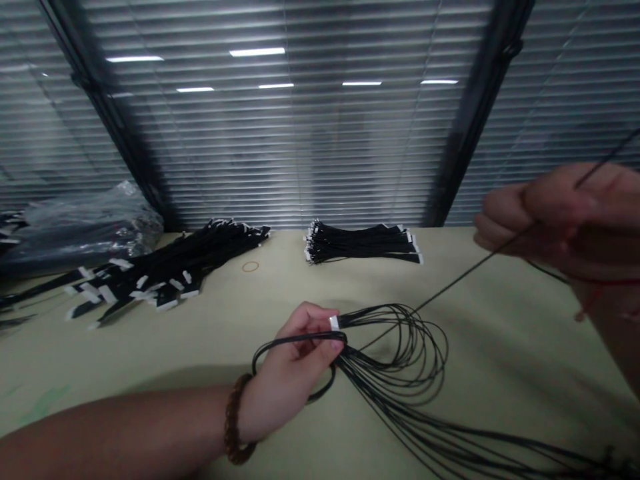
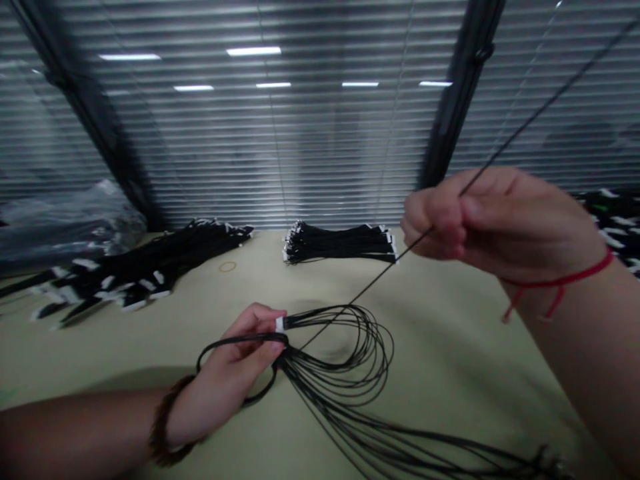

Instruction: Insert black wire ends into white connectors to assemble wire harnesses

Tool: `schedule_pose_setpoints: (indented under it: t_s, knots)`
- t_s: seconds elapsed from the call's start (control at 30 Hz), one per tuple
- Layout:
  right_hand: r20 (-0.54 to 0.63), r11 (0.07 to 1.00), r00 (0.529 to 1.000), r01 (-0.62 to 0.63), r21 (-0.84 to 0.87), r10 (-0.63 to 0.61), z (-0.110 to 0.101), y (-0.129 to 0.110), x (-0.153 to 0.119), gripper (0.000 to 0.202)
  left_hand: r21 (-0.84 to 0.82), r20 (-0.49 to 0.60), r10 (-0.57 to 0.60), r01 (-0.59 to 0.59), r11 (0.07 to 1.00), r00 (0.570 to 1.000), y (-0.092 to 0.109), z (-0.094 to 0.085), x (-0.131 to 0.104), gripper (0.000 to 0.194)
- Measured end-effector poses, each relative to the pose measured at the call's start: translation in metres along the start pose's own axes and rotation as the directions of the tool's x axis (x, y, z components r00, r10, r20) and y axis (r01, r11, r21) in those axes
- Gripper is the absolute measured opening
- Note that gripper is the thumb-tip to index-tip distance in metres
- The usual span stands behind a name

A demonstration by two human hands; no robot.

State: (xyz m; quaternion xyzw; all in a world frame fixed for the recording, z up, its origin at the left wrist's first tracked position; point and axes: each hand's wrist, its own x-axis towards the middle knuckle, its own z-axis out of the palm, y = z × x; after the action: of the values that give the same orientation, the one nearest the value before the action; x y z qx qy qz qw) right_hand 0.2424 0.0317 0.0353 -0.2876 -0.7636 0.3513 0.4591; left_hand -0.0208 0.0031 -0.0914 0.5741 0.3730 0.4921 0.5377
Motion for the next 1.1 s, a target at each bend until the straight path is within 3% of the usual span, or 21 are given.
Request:
schedule_pose_setpoints:
  t_s: [0.13, 0.23, 0.3, 0.37, 0.43, 0.47, 0.57, 0.63, 0.77, 1.1]
  knots:
    - [-0.245, 0.994, 0.967, 0.039, -0.104, -0.064, -0.005, 0.001, 0.016, 0.059, -0.042, 0.024, 0.018, -0.017, 0.999, 1.0, 0.0, 0.0, -0.003, 0.013]
    - [-0.397, 0.996, 0.917, 0.004, 0.087, 0.031, 0.005, -0.003, 0.015, 0.057, -0.066, 0.031, 0.06, -0.057, 0.996, 0.998, 0.0, 0.0, -0.004, 0.014]
    - [-0.302, 0.972, 0.943, -0.073, 0.225, 0.141, 0.016, -0.004, 0.01, 0.038, -0.07, 0.031, 0.084, -0.082, 0.994, 0.996, 0.0, 0.001, -0.005, 0.015]
    - [-0.012, 0.96, 0.973, -0.224, 0.168, 0.229, 0.03, -0.003, 0.002, 0.015, -0.06, 0.029, 0.111, -0.109, 0.992, 0.993, 0.0, 0.001, -0.005, 0.015]
    - [0.263, 0.953, 0.916, -0.297, -0.058, 0.302, 0.048, 0.002, -0.007, 0.008, -0.053, 0.026, 0.127, -0.125, 0.991, 0.992, 0.0, 0.002, -0.006, 0.014]
    - [0.317, 0.943, 0.891, -0.279, -0.181, 0.324, 0.057, 0.005, -0.011, 0.01, -0.057, 0.033, 0.131, -0.129, 0.99, 0.991, 0.0, 0.002, -0.006, 0.014]
    - [0.259, 0.874, 0.939, -0.078, -0.48, 0.227, 0.082, 0.016, -0.022, 0.013, -0.089, 0.079, 0.138, -0.131, 0.987, 0.987, -0.002, 0.002, -0.008, 0.012]
    - [0.238, 0.814, 0.962, 0.033, -0.58, 0.13, 0.092, 0.023, -0.028, 0.013, -0.106, 0.107, 0.139, -0.127, 0.986, 0.985, -0.002, 0.002, -0.009, 0.012]
    - [0.23, 0.75, 0.973, 0.13, -0.648, 0.031, 0.097, 0.027, -0.032, 0.011, -0.103, 0.106, 0.124, -0.113, 0.988, 0.987, -0.003, 0.002, -0.009, 0.013]
    - [0.274, 0.652, 0.959, 0.256, -0.714, -0.077, 0.1, 0.028, -0.038, 0.016, -0.068, 0.122, 0.107, -0.099, 0.993, 0.987, -0.002, 0.001, -0.011, 0.014]
